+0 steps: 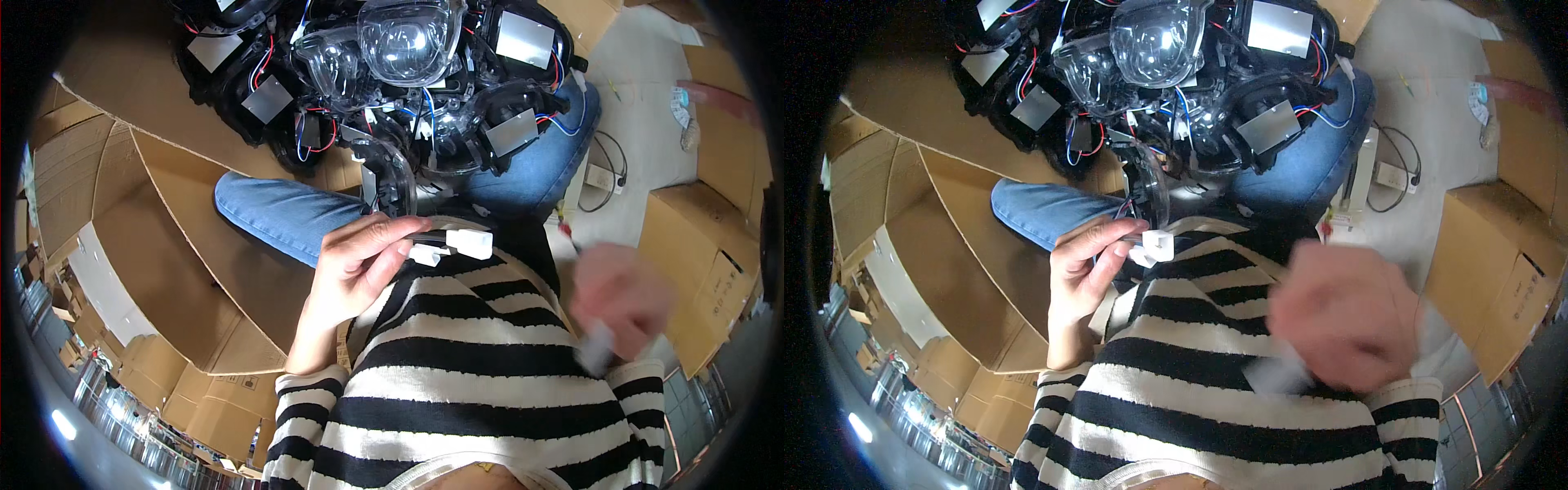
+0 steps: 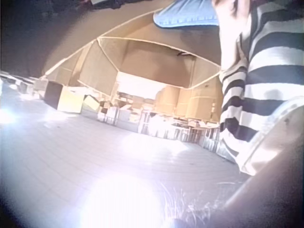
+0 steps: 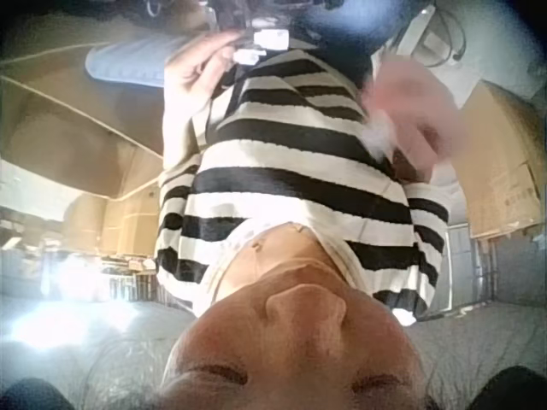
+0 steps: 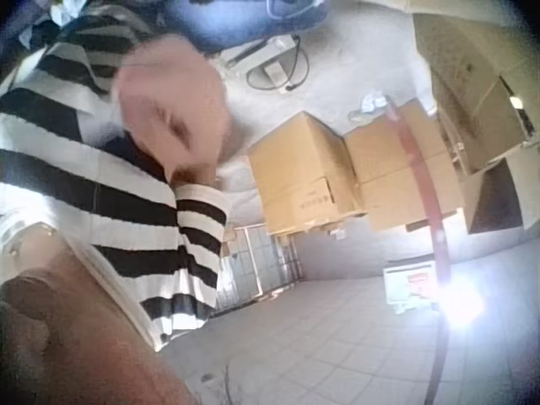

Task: The person assembles electronic headlight components by hand, connecting wire connectors and wire harnesses inside cardboard boxes.

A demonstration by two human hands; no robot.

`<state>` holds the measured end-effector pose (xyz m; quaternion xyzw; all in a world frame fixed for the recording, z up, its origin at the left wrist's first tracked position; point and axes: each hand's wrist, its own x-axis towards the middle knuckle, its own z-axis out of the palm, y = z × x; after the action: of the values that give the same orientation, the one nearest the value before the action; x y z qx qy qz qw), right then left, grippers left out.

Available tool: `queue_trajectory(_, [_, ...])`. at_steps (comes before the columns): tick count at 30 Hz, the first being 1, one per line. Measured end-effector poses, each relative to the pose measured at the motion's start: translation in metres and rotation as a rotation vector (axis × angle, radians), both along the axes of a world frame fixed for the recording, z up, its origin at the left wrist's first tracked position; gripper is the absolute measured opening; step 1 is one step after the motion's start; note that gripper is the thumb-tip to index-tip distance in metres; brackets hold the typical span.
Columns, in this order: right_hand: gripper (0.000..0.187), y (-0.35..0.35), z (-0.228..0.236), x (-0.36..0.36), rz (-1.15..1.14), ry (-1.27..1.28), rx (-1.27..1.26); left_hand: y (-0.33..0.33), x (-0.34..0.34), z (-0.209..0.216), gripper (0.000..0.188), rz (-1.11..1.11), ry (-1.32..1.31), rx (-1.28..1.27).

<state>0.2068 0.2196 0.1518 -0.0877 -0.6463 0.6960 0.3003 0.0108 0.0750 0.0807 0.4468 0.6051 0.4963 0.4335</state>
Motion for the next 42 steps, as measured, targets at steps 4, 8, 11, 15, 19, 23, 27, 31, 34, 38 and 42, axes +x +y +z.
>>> queue_trajectory(4, [0.002, 0.004, -0.004, -0.017, 0.037, -0.486, 0.034, 0.001, -0.004, 0.005, 0.02, -0.022, 0.036, 0.002])
queue_trajectory(8, [0.002, 0.005, -0.009, -0.023, 0.059, -0.53, 0.085, 0.0, -0.005, 0.004, 0.02, -0.022, 0.067, 0.021])
queue_trajectory(11, [0.002, 0.005, -0.007, -0.024, 0.034, -0.541, 0.119, 0.0, -0.007, 0.005, 0.02, -0.036, 0.097, 0.013])
queue_trajectory(15, [0.003, 0.006, -0.004, -0.024, 0.036, -0.603, 0.242, -0.002, -0.008, 0.005, 0.02, -0.034, 0.156, 0.0])
queue_trajectory(19, [0.002, 0.001, -0.004, -0.025, -0.005, -0.564, 0.249, 0.0, -0.009, 0.009, 0.02, -0.049, 0.167, -0.038])
queue_trajectory(23, [0.006, 0.002, -0.001, -0.028, -0.029, -0.658, 0.413, -0.005, -0.011, 0.002, 0.021, -0.063, 0.153, 0.03])
queue_trajectory(27, [0.006, -0.001, -0.009, -0.027, 0.045, -0.753, 0.535, -0.006, -0.013, 0.003, 0.022, -0.16, 0.19, 0.026])
queue_trajectory(31, [0.005, -0.004, -0.012, -0.029, 0.062, -0.682, 0.445, -0.012, -0.014, 0.004, 0.024, -0.107, 0.112, 0.035])
queue_trajectory(34, [0.005, -0.001, -0.01, -0.026, 0.055, -0.64, 0.323, -0.016, -0.022, 0.017, 0.023, -0.082, 0.18, 0.024])
queue_trajectory(38, [0.006, 0.004, -0.012, -0.016, -0.015, -0.587, 0.207, -0.079, -0.061, 0.044, 0.023, 0.837, 0.271, 0.188])
queue_trajectory(42, [0.005, -0.004, -0.014, -0.023, 0.046, -0.608, 0.165, -0.132, -0.143, 0.098, 0.022, 1.421, 0.815, 0.495])
